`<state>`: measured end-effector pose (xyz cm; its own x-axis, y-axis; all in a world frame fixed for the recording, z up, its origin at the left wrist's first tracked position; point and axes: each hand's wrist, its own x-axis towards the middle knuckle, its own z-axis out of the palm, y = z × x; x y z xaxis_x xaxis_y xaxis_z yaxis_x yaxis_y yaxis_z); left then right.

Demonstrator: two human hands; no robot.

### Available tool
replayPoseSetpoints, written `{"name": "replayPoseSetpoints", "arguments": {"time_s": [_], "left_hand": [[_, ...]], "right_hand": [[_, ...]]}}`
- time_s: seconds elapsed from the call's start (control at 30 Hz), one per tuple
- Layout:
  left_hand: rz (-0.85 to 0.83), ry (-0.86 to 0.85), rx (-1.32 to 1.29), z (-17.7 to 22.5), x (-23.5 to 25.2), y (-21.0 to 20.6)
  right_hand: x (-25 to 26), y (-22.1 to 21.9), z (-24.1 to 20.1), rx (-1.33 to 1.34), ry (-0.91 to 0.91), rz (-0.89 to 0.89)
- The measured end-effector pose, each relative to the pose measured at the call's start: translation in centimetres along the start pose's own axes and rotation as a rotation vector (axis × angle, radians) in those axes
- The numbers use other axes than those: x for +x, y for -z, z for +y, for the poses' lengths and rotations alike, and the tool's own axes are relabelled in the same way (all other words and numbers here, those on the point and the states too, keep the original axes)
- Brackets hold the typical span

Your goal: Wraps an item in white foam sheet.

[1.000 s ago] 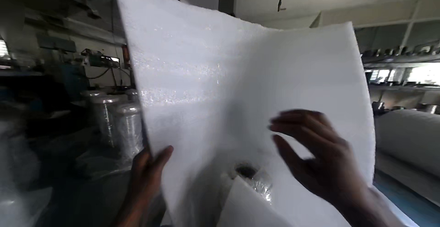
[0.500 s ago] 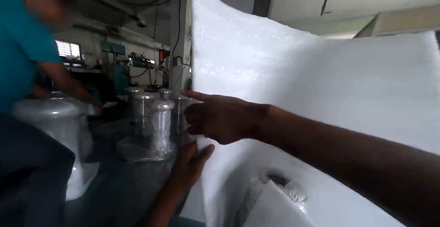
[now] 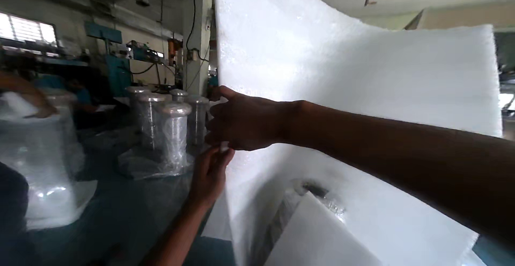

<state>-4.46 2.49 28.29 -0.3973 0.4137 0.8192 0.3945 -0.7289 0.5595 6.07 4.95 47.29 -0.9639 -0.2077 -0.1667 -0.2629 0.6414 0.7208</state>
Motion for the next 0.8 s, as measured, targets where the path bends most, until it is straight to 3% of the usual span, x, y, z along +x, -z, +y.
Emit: {"name": "replayPoseSetpoints", "arguments": {"time_s": [0.3,0.43,0.7,0.8], "left_hand": [[0.123,-0.111,-0.100,-1.0,0.0,-1.1],[0.154,-0.058,-0.138,-1.0,0.2,-1.4],[0.261,0.204,-0.232,1.1,0.2,-2.3],[0.253,0.188,-0.206,1.1,0.2,-2.4]], "right_hand": [[0.4,-1.7,0.0,0.056,0.014,0.080],[0.3,-2.7,-0.2,0.053,0.021,0.166],[-0.4,-4.1,-0.3,0.009,0.068,0.332],[-0.6,-4.5,-0.3,-0.007,0.101,0.392]]}}
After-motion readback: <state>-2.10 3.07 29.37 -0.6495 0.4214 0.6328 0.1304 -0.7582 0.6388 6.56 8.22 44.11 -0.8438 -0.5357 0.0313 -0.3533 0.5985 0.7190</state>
